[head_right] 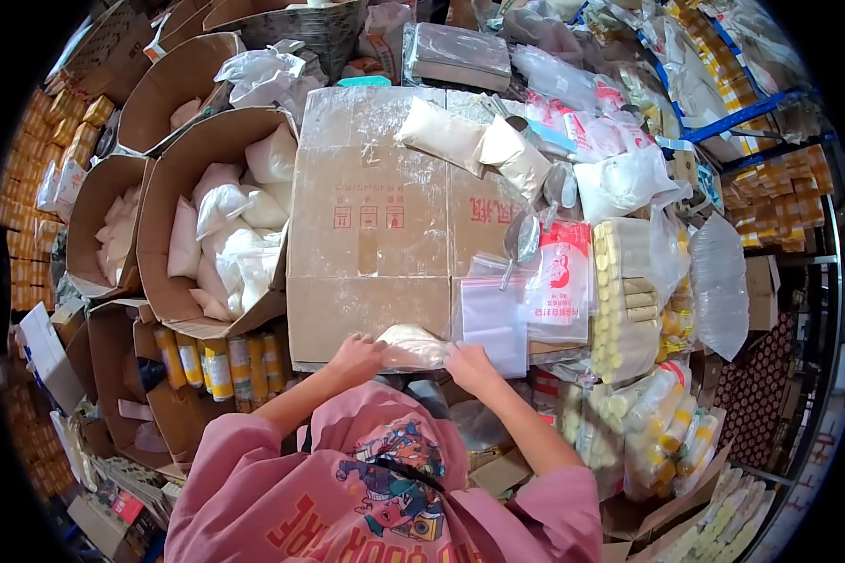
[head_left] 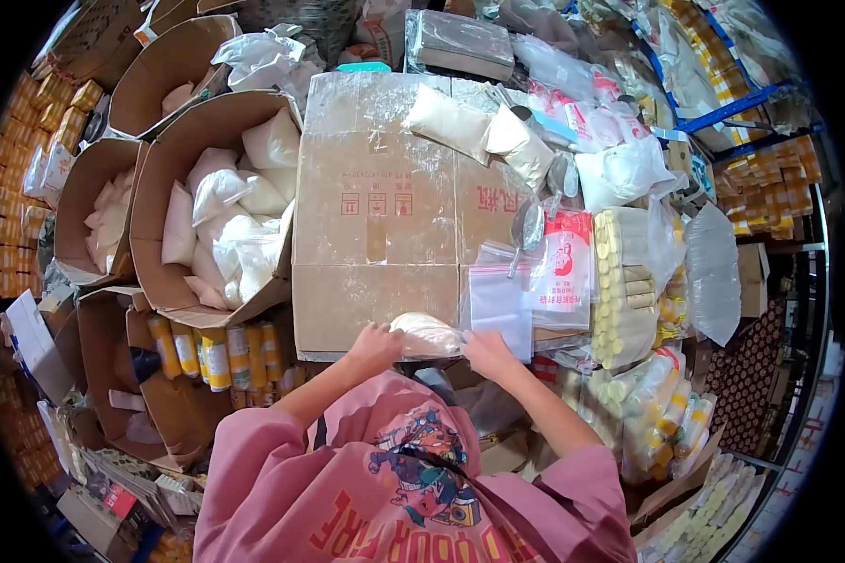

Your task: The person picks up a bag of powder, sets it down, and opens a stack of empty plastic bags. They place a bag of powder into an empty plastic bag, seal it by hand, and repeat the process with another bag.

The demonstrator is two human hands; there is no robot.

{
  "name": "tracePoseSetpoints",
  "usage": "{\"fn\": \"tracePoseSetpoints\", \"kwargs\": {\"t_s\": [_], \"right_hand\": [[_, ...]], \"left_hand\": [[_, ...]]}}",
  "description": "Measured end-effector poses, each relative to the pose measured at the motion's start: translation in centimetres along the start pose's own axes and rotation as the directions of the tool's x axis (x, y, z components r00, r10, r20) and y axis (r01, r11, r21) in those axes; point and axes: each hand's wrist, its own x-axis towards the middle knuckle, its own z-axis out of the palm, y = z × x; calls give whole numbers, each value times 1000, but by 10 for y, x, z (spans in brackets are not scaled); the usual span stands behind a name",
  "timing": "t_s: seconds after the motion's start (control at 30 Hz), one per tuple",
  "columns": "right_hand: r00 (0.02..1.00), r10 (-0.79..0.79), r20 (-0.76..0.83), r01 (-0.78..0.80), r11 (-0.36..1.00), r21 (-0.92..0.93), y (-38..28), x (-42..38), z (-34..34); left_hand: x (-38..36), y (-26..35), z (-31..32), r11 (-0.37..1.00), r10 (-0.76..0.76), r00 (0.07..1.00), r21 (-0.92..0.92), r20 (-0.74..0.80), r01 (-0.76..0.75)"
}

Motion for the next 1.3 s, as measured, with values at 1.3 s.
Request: {"fn": "tracePoseSetpoints", "kwargs": {"t_s": [1.3], "right_hand": [[968,226,-109,16,378,926,90,128,-19]], "left_hand": [[54,-126,10,150,-502,859,-988,-98,-25]]}}
